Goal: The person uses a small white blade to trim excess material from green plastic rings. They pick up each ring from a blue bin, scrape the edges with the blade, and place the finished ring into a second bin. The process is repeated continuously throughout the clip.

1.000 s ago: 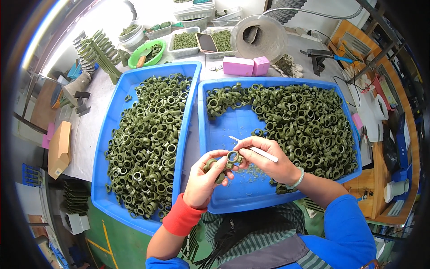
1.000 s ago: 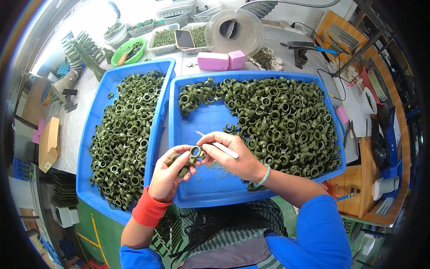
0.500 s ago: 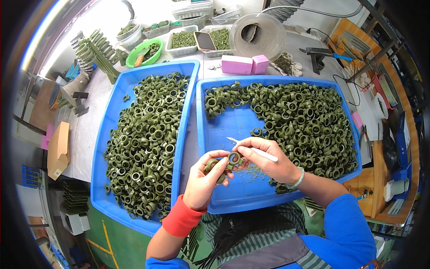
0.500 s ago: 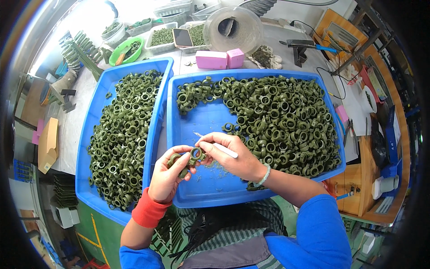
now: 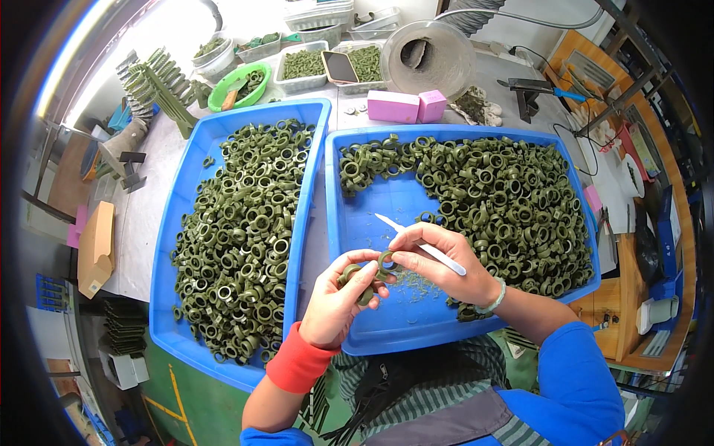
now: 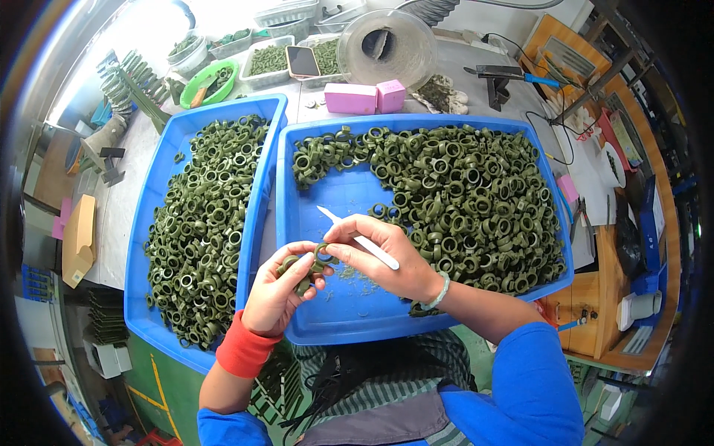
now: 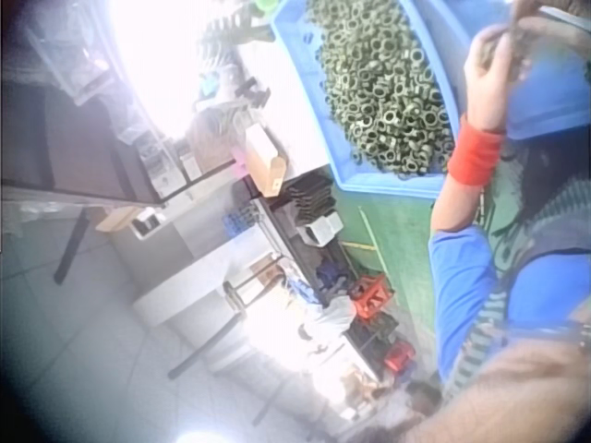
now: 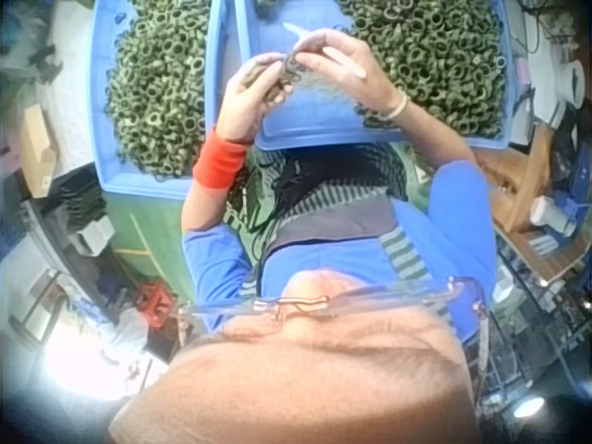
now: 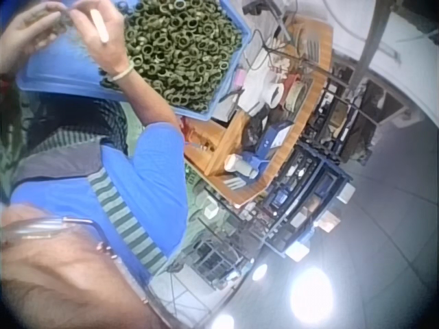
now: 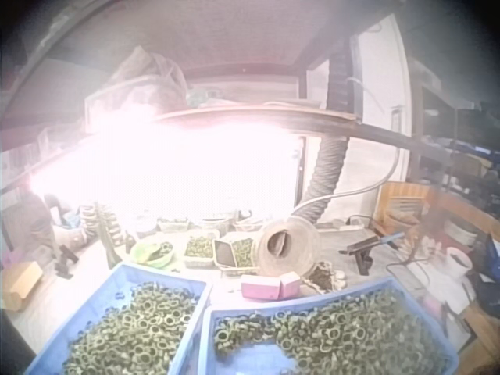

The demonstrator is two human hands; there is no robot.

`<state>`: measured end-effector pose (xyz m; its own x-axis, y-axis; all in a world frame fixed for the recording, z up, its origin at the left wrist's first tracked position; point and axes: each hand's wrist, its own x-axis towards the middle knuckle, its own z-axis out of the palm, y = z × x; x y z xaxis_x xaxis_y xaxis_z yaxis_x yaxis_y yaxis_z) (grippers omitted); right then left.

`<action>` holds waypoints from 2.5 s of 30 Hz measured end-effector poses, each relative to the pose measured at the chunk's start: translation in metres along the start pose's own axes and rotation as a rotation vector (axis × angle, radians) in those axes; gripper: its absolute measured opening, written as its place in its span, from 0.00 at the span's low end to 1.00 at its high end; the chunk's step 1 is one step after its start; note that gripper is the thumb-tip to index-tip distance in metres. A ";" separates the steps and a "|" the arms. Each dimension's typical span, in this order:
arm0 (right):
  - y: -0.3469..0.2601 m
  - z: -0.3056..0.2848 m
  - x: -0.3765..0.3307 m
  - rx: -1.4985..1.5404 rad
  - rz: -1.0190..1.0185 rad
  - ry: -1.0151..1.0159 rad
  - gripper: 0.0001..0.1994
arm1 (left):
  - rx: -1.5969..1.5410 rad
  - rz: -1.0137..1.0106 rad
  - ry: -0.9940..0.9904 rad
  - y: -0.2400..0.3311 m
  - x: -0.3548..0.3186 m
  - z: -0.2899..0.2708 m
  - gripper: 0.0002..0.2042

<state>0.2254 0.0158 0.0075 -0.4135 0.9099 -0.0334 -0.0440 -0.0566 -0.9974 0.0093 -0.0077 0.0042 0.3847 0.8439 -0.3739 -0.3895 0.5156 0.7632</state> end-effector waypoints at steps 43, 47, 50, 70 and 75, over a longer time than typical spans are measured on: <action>0.000 0.001 -0.001 -0.096 -0.123 0.054 0.09 | 0.176 0.130 -0.018 -0.010 0.002 0.000 0.14; 0.006 0.001 -0.004 -0.165 -0.136 0.083 0.08 | 0.187 0.109 -0.015 -0.014 0.001 -0.001 0.13; 0.001 0.002 0.022 -0.277 -0.197 0.092 0.05 | 0.104 0.091 0.055 -0.006 0.000 -0.002 0.13; -0.032 -0.060 0.122 -0.715 -0.381 0.227 0.09 | 1.517 0.874 0.893 0.051 -0.013 -0.055 0.24; 0.039 -0.074 0.123 -1.079 -0.406 0.083 0.04 | 1.510 0.920 0.707 0.042 -0.007 -0.057 0.24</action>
<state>0.2405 0.1559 -0.0403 -0.4842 0.8072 0.3377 0.6566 0.5903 -0.4696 -0.0579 0.0164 0.0086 -0.0029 0.8414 0.5404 0.8570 -0.2763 0.4349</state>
